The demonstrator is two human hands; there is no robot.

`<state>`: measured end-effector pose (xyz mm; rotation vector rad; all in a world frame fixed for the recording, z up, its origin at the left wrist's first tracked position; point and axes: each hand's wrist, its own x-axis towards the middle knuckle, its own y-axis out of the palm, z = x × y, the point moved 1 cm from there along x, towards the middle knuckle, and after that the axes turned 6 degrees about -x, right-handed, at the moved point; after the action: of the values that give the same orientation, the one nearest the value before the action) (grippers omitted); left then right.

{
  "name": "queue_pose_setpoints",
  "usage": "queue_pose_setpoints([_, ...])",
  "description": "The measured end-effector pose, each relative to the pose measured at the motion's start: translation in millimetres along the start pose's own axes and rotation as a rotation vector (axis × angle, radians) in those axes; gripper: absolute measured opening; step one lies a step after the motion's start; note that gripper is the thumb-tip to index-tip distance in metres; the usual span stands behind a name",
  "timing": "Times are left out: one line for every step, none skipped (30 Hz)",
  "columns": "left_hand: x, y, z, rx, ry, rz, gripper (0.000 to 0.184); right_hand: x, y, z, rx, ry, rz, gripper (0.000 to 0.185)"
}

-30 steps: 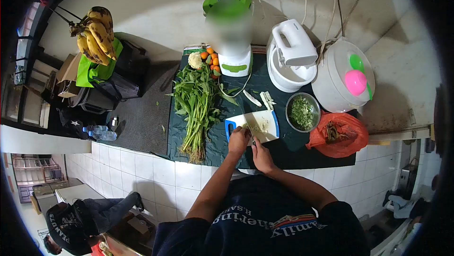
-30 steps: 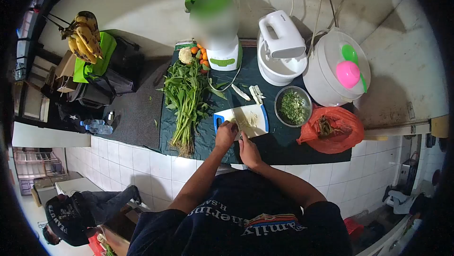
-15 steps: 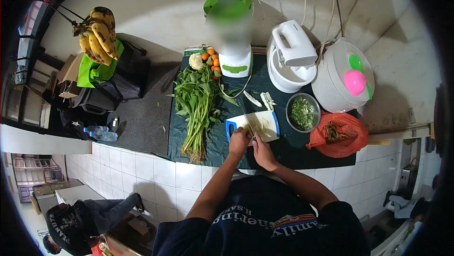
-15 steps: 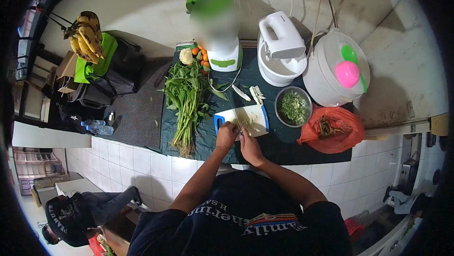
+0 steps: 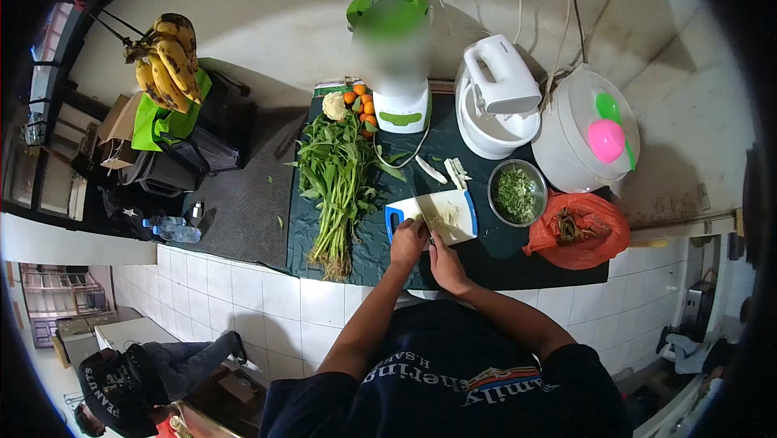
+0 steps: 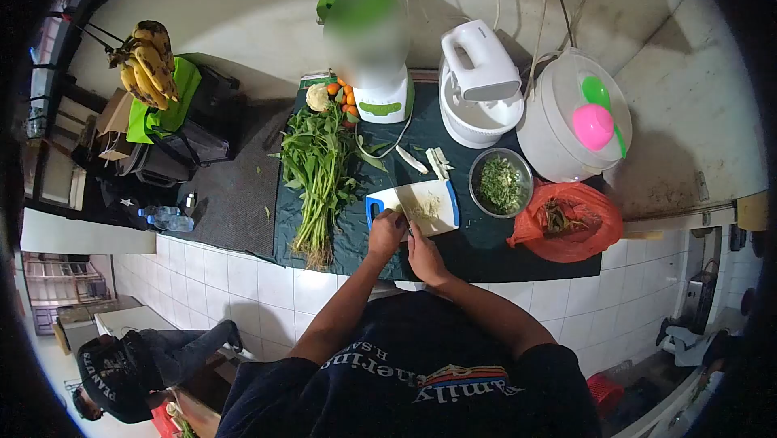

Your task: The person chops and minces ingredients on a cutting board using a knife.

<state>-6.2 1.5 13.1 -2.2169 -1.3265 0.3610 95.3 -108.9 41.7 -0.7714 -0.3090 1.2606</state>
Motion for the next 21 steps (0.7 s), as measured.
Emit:
queue_pose_setpoints([-0.3, -1.5, -1.5, 0.004, 0.003, -0.003, 0.016, 2.0, -0.9, -0.7, -0.001, -0.049, -0.044, 0.048])
queue_pose_setpoints([-2.2, -2.0, -3.5, 0.019, -0.010, 0.003, 0.016, 2.6, -2.1, -2.5, 0.002, -0.053, -0.045, 0.048])
queue_pose_setpoints([-4.0, -0.9, -3.6, 0.033, -0.021, 0.010, 0.017, 3.6, -4.8, -4.8, -0.002, -0.056, -0.026, 0.048])
queue_pose_setpoints([-5.5, -0.6, -3.8, 0.034, 0.011, -0.001, 0.018, 4.8, -8.1, -7.6, -0.005, -0.058, -0.008, 0.048])
queue_pose_setpoints([-5.7, 0.4, -4.0, 0.037, 0.017, -0.002, 0.018, 5.0, -12.0, -10.6, -0.002, -0.061, -0.014, 0.048])
queue_pose_setpoints([-6.8, 2.9, -2.8, 0.083, -0.001, 0.039, 0.019, 3.0, -15.5, -14.9, -0.008, -0.052, -0.020, 0.048])
queue_pose_setpoints([-8.9, 5.3, -3.5, 0.128, -0.021, 0.078, 0.021, 0.9, -19.0, -19.7, -0.013, -0.044, -0.023, 0.049])
queue_pose_setpoints([-9.6, 9.5, -1.5, 0.034, 0.000, 0.039, 0.019, -1.4, -23.1, -25.1, -0.049, -0.021, -0.021, 0.049])
queue_pose_setpoints([-8.9, 13.0, -2.3, 0.041, -0.001, 0.038, 0.019, -3.7, -29.0, -27.0, -0.043, -0.023, -0.020, 0.049])
queue_pose_setpoints([-7.0, 16.2, -4.9, -0.014, 0.053, 0.072, 0.020, -6.1, -34.9, -29.6, -0.056, -0.035, -0.041, 0.049])
queue_pose_setpoints([-4.1, 19.0, -7.2, -0.069, 0.107, 0.107, 0.021, -7.4, -40.7, -32.3, -0.070, -0.046, -0.063, 0.049])
queue_pose_setpoints([-1.7, 18.7, -15.0, -0.097, 0.106, 0.124, 0.020, -8.4, -46.0, -35.6, -0.050, -0.038, -0.047, 0.048])
queue_pose_setpoints([-1.1, 17.3, -22.5, -0.094, 0.110, 0.130, 0.020, -10.3, -49.4, -37.9, -0.046, -0.035, -0.051, 0.048])
queue_pose_setpoints([-0.2, 16.0, -29.5, -0.190, -0.004, 0.108, 0.019, -12.4, -53.2, -40.1, -0.082, -0.043, -0.059, 0.047])
queue_pose_setpoints([0.0, 15.9, -33.9, -0.283, -0.119, 0.086, 0.018, -14.1, -59.6, -36.8, -0.118, -0.051, -0.067, 0.046])
queue_pose_setpoints([0.1, 12.7, -37.6, -0.278, -0.115, 0.092, 0.018, -16.2, -65.4, -33.3, -0.112, -0.048, -0.073, 0.046])
queue_pose_setpoints([-0.1, 6.2, -39.4, -0.272, -0.135, 0.074, 0.017, -18.7, -70.5, -29.8, -0.127, -0.039, -0.075, 0.044])
queue_pose_setpoints([-1.4, 1.4, -39.5, -0.266, -0.156, 0.055, 0.016, -20.4, -74.4, -27.2, -0.141, -0.030, -0.076, 0.043])
queue_pose_setpoints([-4.4, -2.1, -40.4, -0.257, -0.156, 0.063, 0.016, -21.1, -75.5, -28.1, -0.131, -0.024, -0.078, 0.043])
queue_pose_setpoints([-8.3, -7.1, -41.4, -0.224, -0.118, 0.026, 0.016, -21.6, -75.9, -29.1, -0.139, -0.014, -0.065, 0.041])
queue_pose_setpoints([-11.6, -13.8, -42.0, -0.189, -0.081, -0.012, 0.015, -22.5, -74.7, -30.9, -0.146, -0.005, -0.052, 0.041])
